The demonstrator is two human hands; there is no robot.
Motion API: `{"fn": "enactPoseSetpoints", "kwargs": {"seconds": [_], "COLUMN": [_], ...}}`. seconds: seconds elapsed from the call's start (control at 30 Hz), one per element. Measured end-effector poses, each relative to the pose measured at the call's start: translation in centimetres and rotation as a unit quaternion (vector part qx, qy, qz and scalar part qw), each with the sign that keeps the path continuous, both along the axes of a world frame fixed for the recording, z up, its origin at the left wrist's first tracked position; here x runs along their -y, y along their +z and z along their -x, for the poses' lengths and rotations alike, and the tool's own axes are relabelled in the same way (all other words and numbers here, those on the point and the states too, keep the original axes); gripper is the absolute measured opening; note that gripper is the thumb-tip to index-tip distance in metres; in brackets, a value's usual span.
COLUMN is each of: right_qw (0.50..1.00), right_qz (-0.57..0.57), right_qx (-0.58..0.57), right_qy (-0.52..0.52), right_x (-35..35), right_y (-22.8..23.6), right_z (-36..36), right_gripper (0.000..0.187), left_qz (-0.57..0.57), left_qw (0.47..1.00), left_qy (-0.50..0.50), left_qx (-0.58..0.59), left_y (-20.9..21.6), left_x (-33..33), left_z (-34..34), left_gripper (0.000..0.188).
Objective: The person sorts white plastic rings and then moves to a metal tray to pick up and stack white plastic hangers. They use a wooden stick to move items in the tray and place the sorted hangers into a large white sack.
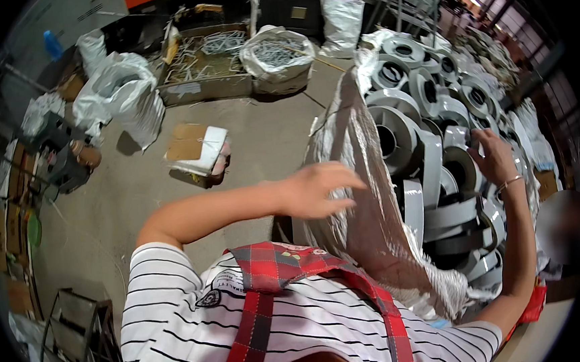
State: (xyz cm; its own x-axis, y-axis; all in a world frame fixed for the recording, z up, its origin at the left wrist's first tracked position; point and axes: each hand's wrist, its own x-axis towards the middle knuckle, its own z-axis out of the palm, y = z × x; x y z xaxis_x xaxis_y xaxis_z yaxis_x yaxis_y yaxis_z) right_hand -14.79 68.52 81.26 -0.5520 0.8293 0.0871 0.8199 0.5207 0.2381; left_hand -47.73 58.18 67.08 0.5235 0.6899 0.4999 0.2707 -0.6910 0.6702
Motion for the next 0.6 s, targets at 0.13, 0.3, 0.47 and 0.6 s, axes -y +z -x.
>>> {"fn": "enactPoseSetpoints", "kwargs": {"seconds": [0.13,0.3,0.47,0.6], "right_qw": [0.975,0.944,0.941,0.954], "right_qz": [0.035,0.013,0.049,0.047], "right_qx": [0.069,0.164,0.285,0.223], "right_qy": [0.208,0.286,0.174,0.196], "right_x": [0.7,-1.9,-4.2,-6.0], "right_y": [-1.1,-2.6,-1.5,-1.2], "right_z": [6.7,12.0,15.5,23.5], "right_gripper": [0.031,0.027,0.009,0.012], "left_qz": [0.279,0.466,0.528,0.504], "left_qw": [0.919,0.8,0.769,0.766], "left_qy": [0.276,0.378,0.348,0.397], "left_qx": [-0.046,0.016,0.092,0.039], "left_y": [-8.1,-26.7,-29.9,-27.9], "left_x": [2.1,8.2,7.0,3.7], "left_z": [6.1,13.3,17.3,23.7], "left_gripper": [0.031,0.026,0.025,0.035]}}
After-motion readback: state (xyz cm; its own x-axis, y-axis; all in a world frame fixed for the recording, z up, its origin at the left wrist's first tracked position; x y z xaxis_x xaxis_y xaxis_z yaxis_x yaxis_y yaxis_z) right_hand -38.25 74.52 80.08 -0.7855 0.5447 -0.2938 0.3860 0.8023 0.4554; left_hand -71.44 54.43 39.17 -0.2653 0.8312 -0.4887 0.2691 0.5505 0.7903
